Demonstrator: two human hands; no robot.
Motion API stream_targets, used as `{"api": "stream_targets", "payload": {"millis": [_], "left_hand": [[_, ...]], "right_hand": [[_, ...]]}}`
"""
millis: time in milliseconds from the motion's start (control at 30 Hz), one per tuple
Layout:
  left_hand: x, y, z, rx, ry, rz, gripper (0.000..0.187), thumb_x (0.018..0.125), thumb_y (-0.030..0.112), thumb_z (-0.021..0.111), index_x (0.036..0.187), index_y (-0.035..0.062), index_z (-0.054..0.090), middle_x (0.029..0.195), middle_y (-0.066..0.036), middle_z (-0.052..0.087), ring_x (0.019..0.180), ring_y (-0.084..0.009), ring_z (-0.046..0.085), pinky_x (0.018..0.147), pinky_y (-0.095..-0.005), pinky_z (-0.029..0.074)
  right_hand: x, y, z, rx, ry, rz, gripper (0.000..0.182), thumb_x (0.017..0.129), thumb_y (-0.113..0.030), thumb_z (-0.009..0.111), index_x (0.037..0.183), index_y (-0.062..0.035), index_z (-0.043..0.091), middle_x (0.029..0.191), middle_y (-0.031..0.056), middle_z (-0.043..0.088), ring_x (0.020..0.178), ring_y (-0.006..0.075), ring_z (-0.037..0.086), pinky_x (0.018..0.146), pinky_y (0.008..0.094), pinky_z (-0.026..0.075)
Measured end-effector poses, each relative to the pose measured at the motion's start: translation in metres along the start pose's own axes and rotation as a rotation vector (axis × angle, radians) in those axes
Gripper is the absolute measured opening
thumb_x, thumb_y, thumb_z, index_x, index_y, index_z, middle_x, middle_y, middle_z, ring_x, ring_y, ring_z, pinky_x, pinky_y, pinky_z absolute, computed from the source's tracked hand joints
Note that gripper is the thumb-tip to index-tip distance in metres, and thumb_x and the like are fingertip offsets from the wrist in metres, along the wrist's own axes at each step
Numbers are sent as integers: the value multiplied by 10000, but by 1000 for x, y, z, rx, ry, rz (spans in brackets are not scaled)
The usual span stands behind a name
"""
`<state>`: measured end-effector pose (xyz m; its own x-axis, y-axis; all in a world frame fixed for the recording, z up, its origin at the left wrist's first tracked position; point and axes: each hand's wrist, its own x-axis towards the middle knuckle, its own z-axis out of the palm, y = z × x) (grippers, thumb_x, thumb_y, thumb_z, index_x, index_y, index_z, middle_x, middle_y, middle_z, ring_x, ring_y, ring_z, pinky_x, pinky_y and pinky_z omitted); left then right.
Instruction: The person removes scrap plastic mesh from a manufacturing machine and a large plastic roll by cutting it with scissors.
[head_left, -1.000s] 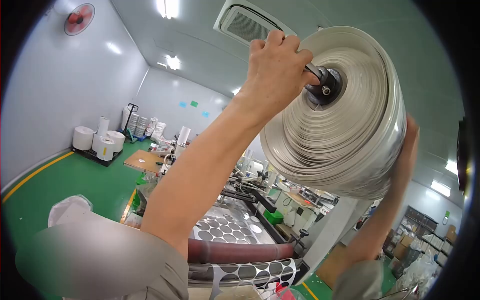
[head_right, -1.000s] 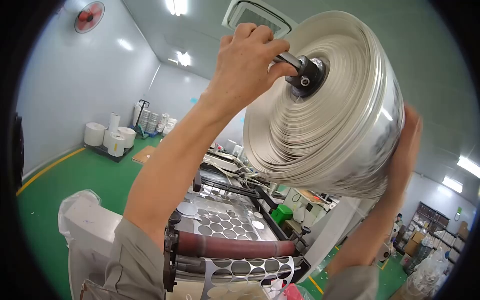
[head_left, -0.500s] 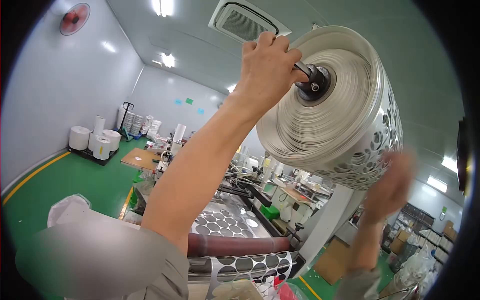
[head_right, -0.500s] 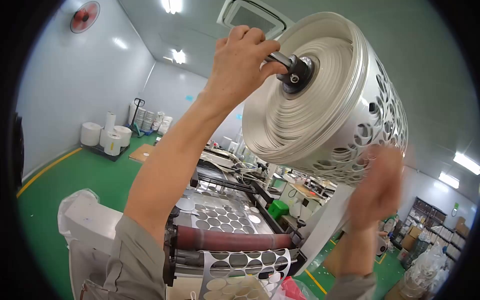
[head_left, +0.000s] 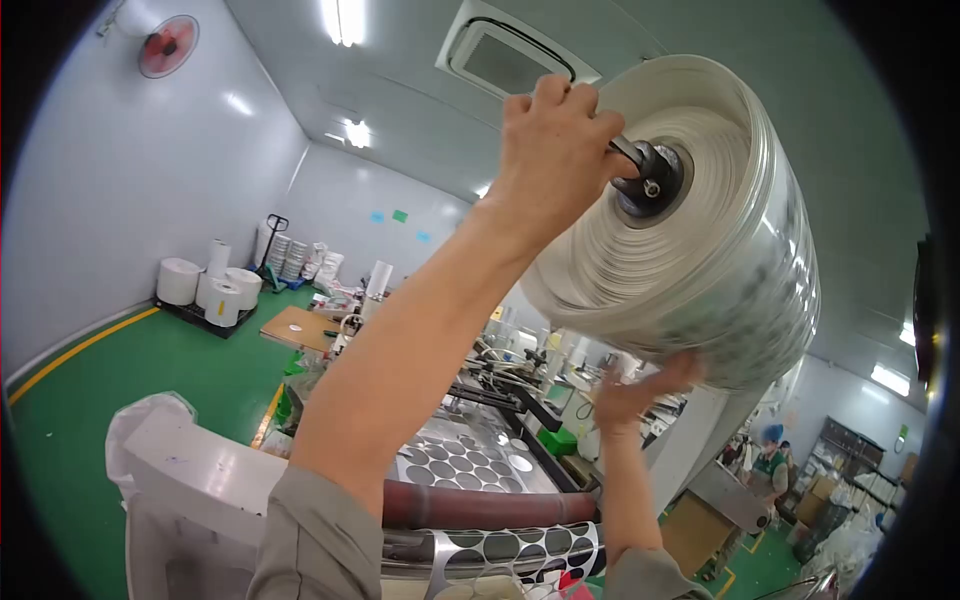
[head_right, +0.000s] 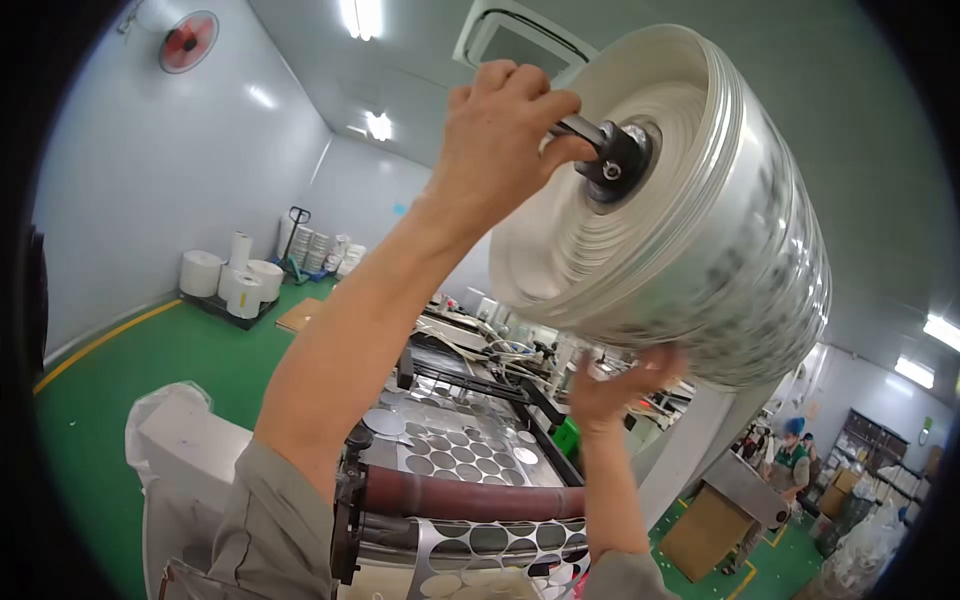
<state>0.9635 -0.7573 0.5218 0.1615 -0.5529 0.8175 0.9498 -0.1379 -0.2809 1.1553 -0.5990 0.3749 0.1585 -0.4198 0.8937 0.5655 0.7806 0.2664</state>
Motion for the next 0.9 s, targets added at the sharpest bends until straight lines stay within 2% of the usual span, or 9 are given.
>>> {"api": "stream_targets", "payload": {"millis": [33, 67, 133, 200, 333, 433, 500, 600, 900], "left_hand": [[1, -2, -3, 9, -3, -2, 344, 685, 366, 755, 948, 155, 683, 894, 2, 570, 995, -226, 493, 794, -425, 391], [1, -1, -4, 10, -35, -13, 351, 685, 368, 754, 954, 153, 680, 901, -2, 571, 998, -228, 492, 798, -425, 390], [4, 3, -9, 8, -91, -22, 304, 748, 348, 720, 970, 146, 673, 927, -11, 584, 1019, -234, 497, 817, -431, 408], [8, -3, -16, 9, -123, -15, 268, 783, 328, 694, 976, 143, 671, 939, -13, 590, 1029, -234, 501, 825, -435, 421], [9, -5, -18, -3, -215, -17, 194, 863, 262, 623, 1005, 135, 661, 976, -12, 606, 1054, -233, 511, 852, -450, 448], [6, -6, -16, -10, -210, -8, 200, 865, 253, 620, 1019, 132, 657, 988, -11, 609, 1060, -236, 513, 861, -449, 445], [4, -6, -15, -9, -192, 6, 202, 867, 249, 618, 1027, 131, 655, 994, -10, 610, 1065, -238, 514, 864, -446, 444], [3, -7, -16, -5, -171, 1, 208, 871, 256, 612, 1033, 135, 660, 1006, -6, 612, 1075, -225, 517, 885, -428, 438], [-2, -9, -6, 5, -92, 46, 189, 859, 255, 625, 997, 133, 668, 973, -1, 618, 1032, -221, 536, 863, -429, 451]], "right_hand": [[-49, 7, 28, 86, -193, 247, 914, 760, -359, 710, 1403, 48, 205, 1461, 238, 189, 1358, 377, 216, 1071, 503, 258], [-68, 18, 32, -292, -626, -79, 856, 764, -333, 702, 1396, 39, 260, 1402, 261, 318, 1319, 375, 305, 1045, 516, 309], [-85, 16, 37, -352, -2004, -164, 575, 798, -369, 654, 1224, -9, 516, 1270, 188, 501, 1177, 370, 481, 999, 422, 387], [-68, -39, -17, 449, -1380, 6, 463, 813, -335, 658, 1190, -78, 575, 1157, 151, 583, 1083, 327, 564, 919, 403, 465], [87, -113, -101, 377, -825, -528, 161, 800, -98, 631, 957, -60, 643, 867, 74, 622, 785, 263, 619, 675, 307, 479], [204, -101, -97, 304, 22, -78, 232, 965, -146, 462, 996, 21, 619, 946, 102, 622, 880, 167, 582, 787, 314, 454], [278, -76, -76, -74, -175, -16, 484, 969, -390, 455, 1219, 11, 562, 1201, 166, 579, 1132, 235, 534, 974, 346, 408], [293, -40, -58, 345, -515, 609, 563, 961, -445, 438, 1305, -2, 496, 1243, 173, 557, 1183, 257, 515, 1008, 326, 389], [274, 9, -81, 228, -343, 359, 480, 971, -375, 421, 1252, 0, 528, 1222, 120, 556, 1115, 206, 542, 980, 299, 386]]}}
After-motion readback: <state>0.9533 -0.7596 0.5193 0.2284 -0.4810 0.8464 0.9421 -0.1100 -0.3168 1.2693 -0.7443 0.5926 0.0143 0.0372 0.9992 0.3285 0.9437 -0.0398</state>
